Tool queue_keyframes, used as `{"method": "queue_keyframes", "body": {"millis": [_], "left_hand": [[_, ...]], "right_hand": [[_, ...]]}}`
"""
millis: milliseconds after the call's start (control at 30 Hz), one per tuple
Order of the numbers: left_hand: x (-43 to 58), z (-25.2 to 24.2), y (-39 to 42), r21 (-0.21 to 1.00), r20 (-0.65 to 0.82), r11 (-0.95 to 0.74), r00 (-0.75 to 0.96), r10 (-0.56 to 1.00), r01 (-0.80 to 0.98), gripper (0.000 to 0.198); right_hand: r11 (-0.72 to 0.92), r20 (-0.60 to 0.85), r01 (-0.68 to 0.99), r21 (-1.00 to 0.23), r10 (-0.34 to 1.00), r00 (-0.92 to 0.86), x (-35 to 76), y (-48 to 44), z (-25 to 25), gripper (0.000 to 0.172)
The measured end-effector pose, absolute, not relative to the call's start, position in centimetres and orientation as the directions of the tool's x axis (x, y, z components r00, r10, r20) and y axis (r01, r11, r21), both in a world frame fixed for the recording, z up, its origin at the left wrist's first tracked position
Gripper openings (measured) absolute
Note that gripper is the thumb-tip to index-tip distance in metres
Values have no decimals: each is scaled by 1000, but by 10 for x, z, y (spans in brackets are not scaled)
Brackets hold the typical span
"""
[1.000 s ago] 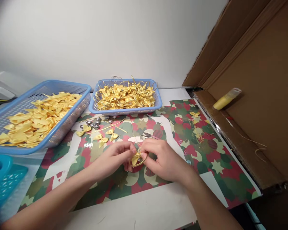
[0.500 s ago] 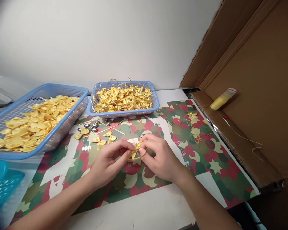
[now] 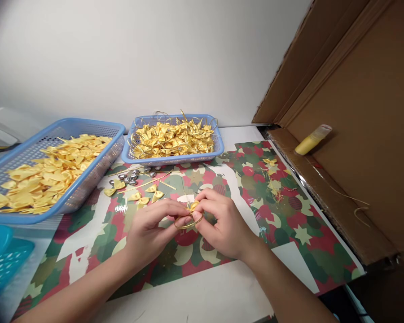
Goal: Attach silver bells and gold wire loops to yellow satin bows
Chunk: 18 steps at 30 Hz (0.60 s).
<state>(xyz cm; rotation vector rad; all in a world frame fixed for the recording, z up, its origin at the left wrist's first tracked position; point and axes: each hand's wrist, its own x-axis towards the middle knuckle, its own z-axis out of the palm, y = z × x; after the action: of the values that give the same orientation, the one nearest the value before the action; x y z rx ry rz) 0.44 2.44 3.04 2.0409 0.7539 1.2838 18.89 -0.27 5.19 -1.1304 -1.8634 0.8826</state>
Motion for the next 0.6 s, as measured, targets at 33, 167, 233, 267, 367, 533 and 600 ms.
{"method": "queue_keyframes", "body": {"millis": [33,167,233,267,367,533,600], "left_hand": [[4,30,25,738,580,-660,368,726,139,10],[3,29,26,726,603,-676,359,713,125,11],[2,29,27,716,614,-688,360,703,122,12],[2,29,27,709,620,-695,362,696,123,12],[1,29,28,689,632,-713,374,679,129,12],[1,30,28,675,636,-725,392,664,133,11],[1,30,28,675,635,-725,395,664,135,10]], "right_hand": [[365,253,381,-849,915,-313,189,-3,52,18],[353,233,382,-854,916,-326,190,-3,53,15],[344,222,381,-858,918,-329,190,-3,54,15],[341,219,379,-860,918,-331,190,-3,55,15],[338,214,375,-863,918,-334,190,-3,55,16],[342,218,377,-861,917,-334,189,-3,56,17],[345,218,385,-856,916,-337,189,-3,56,16]]}}
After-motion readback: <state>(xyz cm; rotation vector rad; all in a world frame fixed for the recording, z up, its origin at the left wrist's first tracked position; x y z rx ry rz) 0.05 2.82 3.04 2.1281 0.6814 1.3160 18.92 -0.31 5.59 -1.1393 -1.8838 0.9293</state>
